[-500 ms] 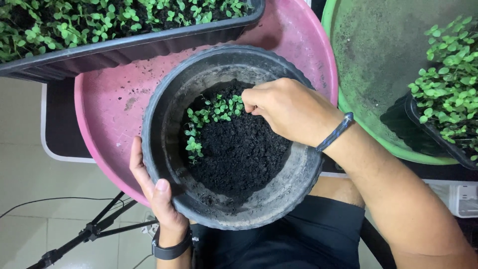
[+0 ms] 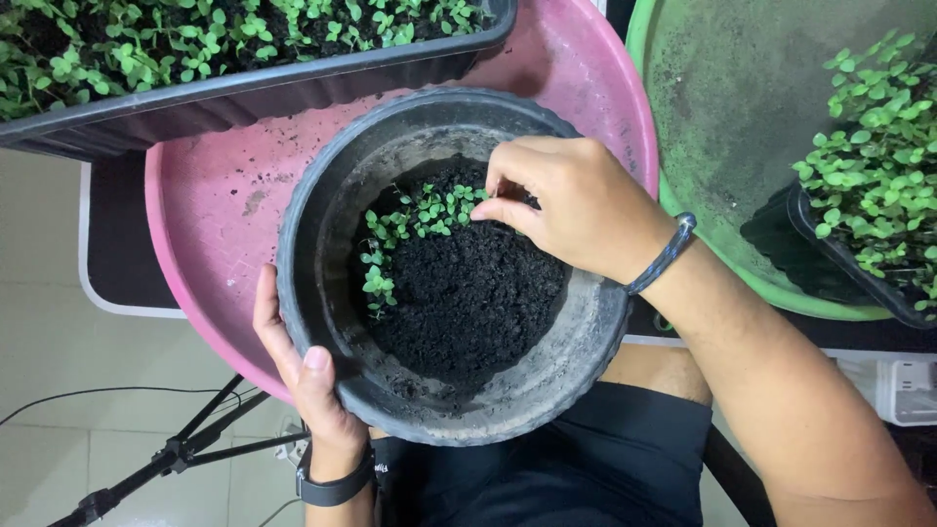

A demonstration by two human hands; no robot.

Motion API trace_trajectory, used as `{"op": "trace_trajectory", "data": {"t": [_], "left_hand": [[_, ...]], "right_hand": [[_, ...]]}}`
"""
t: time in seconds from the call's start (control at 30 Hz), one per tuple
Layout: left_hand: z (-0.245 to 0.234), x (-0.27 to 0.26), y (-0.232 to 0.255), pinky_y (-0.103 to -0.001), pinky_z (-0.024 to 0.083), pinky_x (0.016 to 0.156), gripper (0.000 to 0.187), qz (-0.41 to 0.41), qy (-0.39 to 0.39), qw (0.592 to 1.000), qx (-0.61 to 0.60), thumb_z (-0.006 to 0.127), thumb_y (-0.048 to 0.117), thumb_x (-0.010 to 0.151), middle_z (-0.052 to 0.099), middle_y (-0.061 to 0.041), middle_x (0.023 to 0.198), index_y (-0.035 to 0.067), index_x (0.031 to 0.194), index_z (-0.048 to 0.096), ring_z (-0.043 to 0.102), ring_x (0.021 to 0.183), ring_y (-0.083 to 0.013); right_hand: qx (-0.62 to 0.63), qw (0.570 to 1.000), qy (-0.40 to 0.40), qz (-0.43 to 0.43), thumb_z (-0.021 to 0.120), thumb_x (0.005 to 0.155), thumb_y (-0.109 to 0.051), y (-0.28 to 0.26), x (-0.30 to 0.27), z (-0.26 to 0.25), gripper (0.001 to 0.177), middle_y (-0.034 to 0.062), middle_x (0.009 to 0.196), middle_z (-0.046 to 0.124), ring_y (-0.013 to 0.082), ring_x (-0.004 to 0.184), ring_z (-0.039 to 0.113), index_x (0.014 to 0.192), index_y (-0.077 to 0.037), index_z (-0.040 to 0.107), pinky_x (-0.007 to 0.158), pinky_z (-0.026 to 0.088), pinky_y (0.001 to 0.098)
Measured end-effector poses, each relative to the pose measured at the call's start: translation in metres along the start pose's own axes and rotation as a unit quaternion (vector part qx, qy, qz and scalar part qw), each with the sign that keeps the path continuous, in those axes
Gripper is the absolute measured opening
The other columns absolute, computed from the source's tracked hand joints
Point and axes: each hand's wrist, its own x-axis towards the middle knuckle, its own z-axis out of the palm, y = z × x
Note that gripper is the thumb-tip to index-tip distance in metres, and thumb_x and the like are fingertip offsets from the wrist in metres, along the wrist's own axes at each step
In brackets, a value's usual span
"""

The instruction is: The person uses scissors to cut small seedlings from a tray and plants them one by one into a black pot filled with soil. The person repeatedly cuts seedlings and places them into the pot, arranging them in a circular pattern.

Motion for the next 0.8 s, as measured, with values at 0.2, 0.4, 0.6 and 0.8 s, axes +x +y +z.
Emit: {"op": "trace_trajectory", "data": {"t": [0.2, 0.4, 0.6, 0.8], "left_hand": [[0.002, 0.000, 0.001, -0.045, 0.042, 0.122, 0.089, -0.001, -0.002, 1.000, -0.015, 0.066, 0.049, 0.086, 0.040, -0.018, 0.158, 0.010, 0.157, 0.030, 0.048, 0.140, -0.0298], [0.001, 0.001, 0.002, -0.045, 0.040, 0.123, 0.088, 0.010, -0.008, 1.000, 0.012, 0.063, 0.051, 0.088, 0.040, -0.018, 0.157, 0.009, 0.158, 0.029, 0.046, 0.141, -0.0289], [0.009, -0.002, 0.006, -0.047, 0.043, 0.119, 0.088, -0.009, 0.038, 0.999, 0.004, 0.063, 0.050, 0.084, 0.041, -0.017, 0.155, 0.010, 0.156, 0.032, 0.047, 0.137, -0.0291], [-0.008, -0.013, -0.005, -0.042, 0.038, 0.127, 0.074, 0.076, 0.062, 0.986, 0.136, 0.051, 0.038, 0.093, 0.047, -0.025, 0.152, -0.007, 0.150, 0.038, 0.048, 0.144, -0.0337]], "right_hand": [[-0.008, 0.999, -0.032, -0.004, 0.081, 0.094, -0.019, 0.003, 0.000, 0.004, 0.021, 0.0031, 0.081, 0.065, 0.0209, 0.074, 0.062, 0.087, -0.009, 0.065, 0.070, 0.052, 0.0373], [0.018, 0.998, -0.058, 0.004, 0.071, 0.099, -0.016, -0.006, 0.002, -0.005, 0.011, 0.0084, 0.094, 0.066, 0.0235, 0.081, 0.066, 0.097, -0.006, 0.075, 0.079, 0.059, 0.0381], [0.016, 0.997, -0.080, -0.006, 0.069, 0.093, 0.004, -0.012, 0.003, -0.013, 0.024, 0.0154, 0.096, 0.076, 0.0295, 0.090, 0.075, 0.115, -0.004, 0.064, 0.082, 0.063, 0.0421], [-0.029, 0.998, -0.036, -0.032, 0.072, 0.094, 0.001, -0.010, -0.003, -0.010, 0.018, 0.0031, 0.088, 0.073, 0.0248, 0.081, 0.066, 0.111, -0.005, 0.068, 0.093, 0.052, 0.0409]]}}
